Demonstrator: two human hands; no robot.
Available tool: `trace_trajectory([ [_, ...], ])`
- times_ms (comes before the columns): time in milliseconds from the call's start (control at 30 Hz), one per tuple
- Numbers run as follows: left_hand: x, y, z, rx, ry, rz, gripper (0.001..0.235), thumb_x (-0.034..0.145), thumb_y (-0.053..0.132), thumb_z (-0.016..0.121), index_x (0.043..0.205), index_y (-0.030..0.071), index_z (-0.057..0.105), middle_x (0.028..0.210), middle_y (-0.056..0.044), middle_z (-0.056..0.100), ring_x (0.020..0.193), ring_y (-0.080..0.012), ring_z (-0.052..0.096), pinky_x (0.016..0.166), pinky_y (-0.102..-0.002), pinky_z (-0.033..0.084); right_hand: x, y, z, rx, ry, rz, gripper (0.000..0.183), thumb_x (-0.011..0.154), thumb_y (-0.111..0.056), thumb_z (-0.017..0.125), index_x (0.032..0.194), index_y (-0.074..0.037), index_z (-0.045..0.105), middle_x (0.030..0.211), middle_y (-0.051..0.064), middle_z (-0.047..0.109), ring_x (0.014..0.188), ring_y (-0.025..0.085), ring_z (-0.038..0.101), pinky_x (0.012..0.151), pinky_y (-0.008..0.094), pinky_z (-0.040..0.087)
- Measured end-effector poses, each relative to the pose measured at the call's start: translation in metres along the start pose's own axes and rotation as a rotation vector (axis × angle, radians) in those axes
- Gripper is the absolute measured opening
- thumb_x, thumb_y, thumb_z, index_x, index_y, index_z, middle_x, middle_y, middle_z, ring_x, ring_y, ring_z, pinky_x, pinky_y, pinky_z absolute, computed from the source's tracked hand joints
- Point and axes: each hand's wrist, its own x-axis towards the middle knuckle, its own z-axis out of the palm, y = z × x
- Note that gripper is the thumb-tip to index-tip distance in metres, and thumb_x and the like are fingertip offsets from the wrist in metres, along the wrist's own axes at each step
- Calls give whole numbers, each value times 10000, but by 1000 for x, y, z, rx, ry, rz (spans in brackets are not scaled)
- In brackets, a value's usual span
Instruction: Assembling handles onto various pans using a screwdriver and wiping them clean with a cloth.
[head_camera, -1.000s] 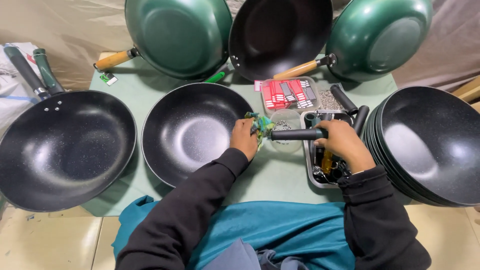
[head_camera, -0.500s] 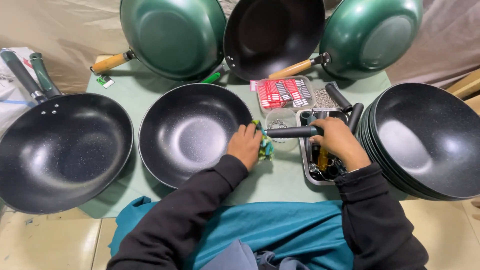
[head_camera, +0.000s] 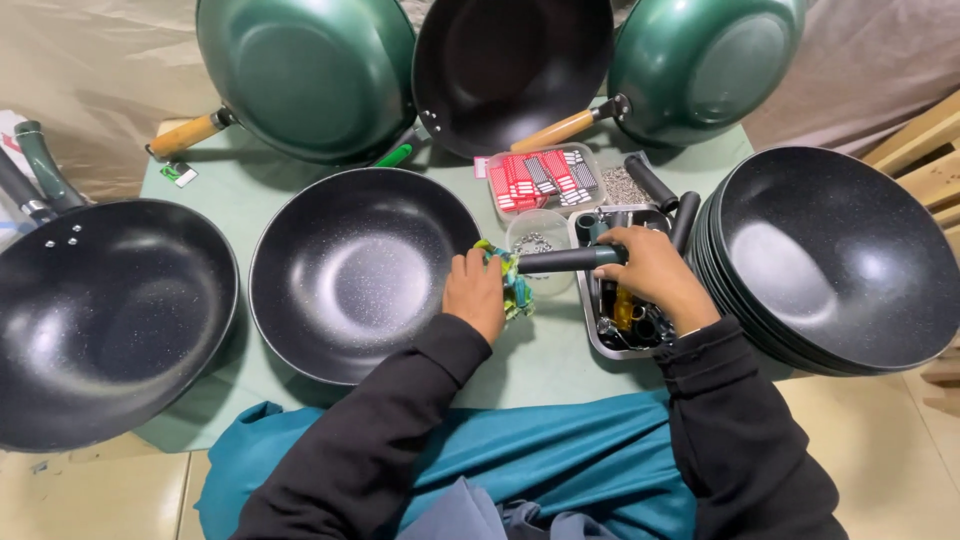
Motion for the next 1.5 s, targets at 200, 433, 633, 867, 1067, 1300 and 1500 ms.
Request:
trace_trajectory([
  [200, 9, 16, -20, -90, 182, 34, 327, 815, -13, 617, 1132, 60, 649, 1150, -149, 532, 939, -320, 528, 668, -389, 424, -3, -3, -9, 286, 15, 92, 399, 1004, -337, 602, 1337, -138, 694, 1070, 222, 748, 958, 392, 733, 818, 512, 582],
  [433, 36, 52, -3, -91, 362, 134, 205, 909, 33, 620, 1069, 136, 699, 1111, -118, 593, 929, -295, 573, 677, -384, 429, 8, 17, 5, 502, 115, 196, 423, 1050, -425, 452, 1314, -215, 705, 1045, 162, 766, 862, 340, 745, 754, 410, 612],
  [633, 52, 121, 7, -246, 371, 182, 246, 978, 155, 587, 1210, 121, 662, 1151, -128, 615, 977, -301, 604, 742, -378, 477, -3, 0, -2, 491, 176, 260, 395, 1037, -441, 462, 1272, -264, 725, 1063, 157, 758, 1061, 376, 695, 886, 495, 581],
  [867, 54, 126, 6, -409, 327, 209, 242, 980, 274, 565, 1075, 102, 706, 1196, -127, 602, 1042, -317, 572, 766, -394, 466, 0, 12, 5, 428, 223, 235, 409, 1055, -498, 430, 1239, -298, 736, 1118, 137, 748, 1196, 384, 628, 1037, 521, 484],
  [1067, 38, 70, 15, -305, 219, 181, 321, 862, 235, 688, 1179, 186, 686, 1238, -91, 600, 1005, -309, 606, 755, -418, 522, 0, 10, 3, 748, 249, 243, 392, 1058, -376, 486, 1243, -129, 727, 1010, 234, 742, 804, 334, 744, 655, 365, 657],
  [1300, 9, 22, 15, -100, 102, 45, 401, 986, 444, 514, 1307, 233, 630, 1226, -74, 572, 1245, -313, 509, 1085, -529, 323, 0, 13, 4, 743, 265, 217, 404, 1074, -371, 481, 1247, -96, 720, 984, 238, 742, 724, 332, 743, 614, 367, 655],
  [1500, 12, 55, 41, -199, 193, 70, 435, 1045, 395, 453, 1384, 151, 574, 1297, -140, 581, 1232, -338, 587, 1098, -548, 380, -4, 9, 2, 754, 290, 234, 444, 1074, -401, 484, 1249, -67, 719, 945, 230, 748, 779, 331, 740, 639, 384, 660],
])
